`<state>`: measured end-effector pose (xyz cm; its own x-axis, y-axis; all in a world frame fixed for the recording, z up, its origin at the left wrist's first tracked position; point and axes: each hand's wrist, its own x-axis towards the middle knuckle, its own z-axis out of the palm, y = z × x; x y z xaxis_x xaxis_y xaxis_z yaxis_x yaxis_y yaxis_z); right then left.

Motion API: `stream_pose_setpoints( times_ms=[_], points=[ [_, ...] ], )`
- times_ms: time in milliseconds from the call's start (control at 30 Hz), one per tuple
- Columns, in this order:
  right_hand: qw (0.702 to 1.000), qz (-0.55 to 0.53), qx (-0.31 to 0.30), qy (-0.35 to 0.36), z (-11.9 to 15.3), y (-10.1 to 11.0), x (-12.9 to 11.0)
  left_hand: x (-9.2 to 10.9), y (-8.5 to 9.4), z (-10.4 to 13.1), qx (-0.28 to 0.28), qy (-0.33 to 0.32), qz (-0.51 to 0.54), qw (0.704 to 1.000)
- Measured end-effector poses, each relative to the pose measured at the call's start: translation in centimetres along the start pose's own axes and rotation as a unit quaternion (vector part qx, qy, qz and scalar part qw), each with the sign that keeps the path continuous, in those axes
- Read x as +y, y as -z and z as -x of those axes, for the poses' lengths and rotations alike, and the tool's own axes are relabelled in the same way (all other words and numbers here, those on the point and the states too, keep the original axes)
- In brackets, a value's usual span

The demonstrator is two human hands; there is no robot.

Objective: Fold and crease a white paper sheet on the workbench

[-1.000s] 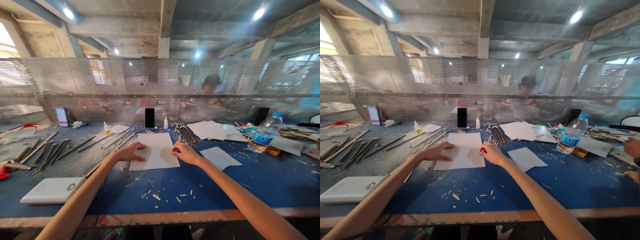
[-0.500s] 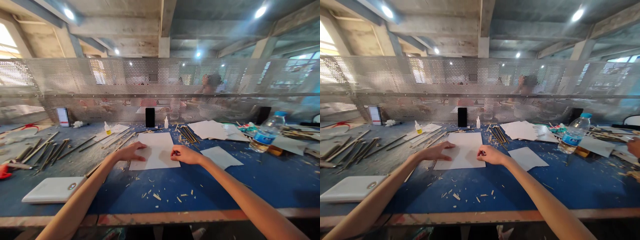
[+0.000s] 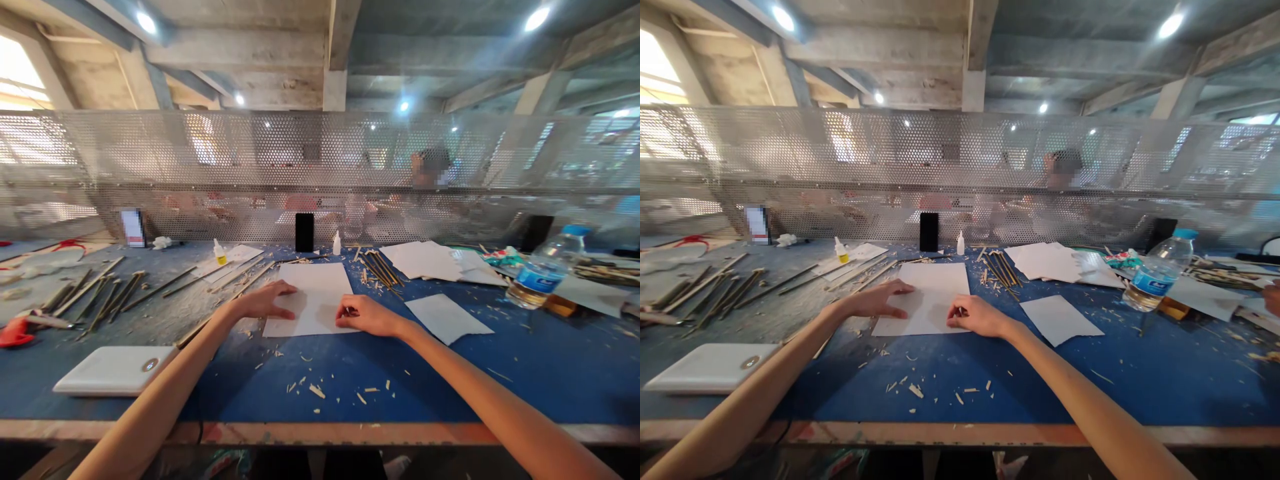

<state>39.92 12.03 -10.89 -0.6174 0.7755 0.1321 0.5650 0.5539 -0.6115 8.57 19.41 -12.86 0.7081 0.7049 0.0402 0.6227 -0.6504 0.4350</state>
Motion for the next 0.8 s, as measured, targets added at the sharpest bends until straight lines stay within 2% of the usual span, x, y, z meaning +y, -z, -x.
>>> stream_pose_setpoints(
  times_ms=[167,367,567,800],
  points=[
    [0.999,0.028,-0.037,-0.007,0.3,1.1,-0.2,0.1,0.1,0.1,-0.006,0.007,0.0,1.0],
    [0.997,0.06,0.012,0.035,0.0,0.1,-0.5,0.2,0.1,0.1,-0.007,0.014,0.003,1.0],
    [0.995,0.079,-0.022,0.052,0.1,0.8,-0.2,0.0,-0.1,0.0,-0.002,0.006,-0.002,1.0],
    [0.995,0.084,0.015,0.047,0.1,0.3,0.0,0.0,0.0,0.0,-0.004,0.007,0.002,1.0]
  ],
)
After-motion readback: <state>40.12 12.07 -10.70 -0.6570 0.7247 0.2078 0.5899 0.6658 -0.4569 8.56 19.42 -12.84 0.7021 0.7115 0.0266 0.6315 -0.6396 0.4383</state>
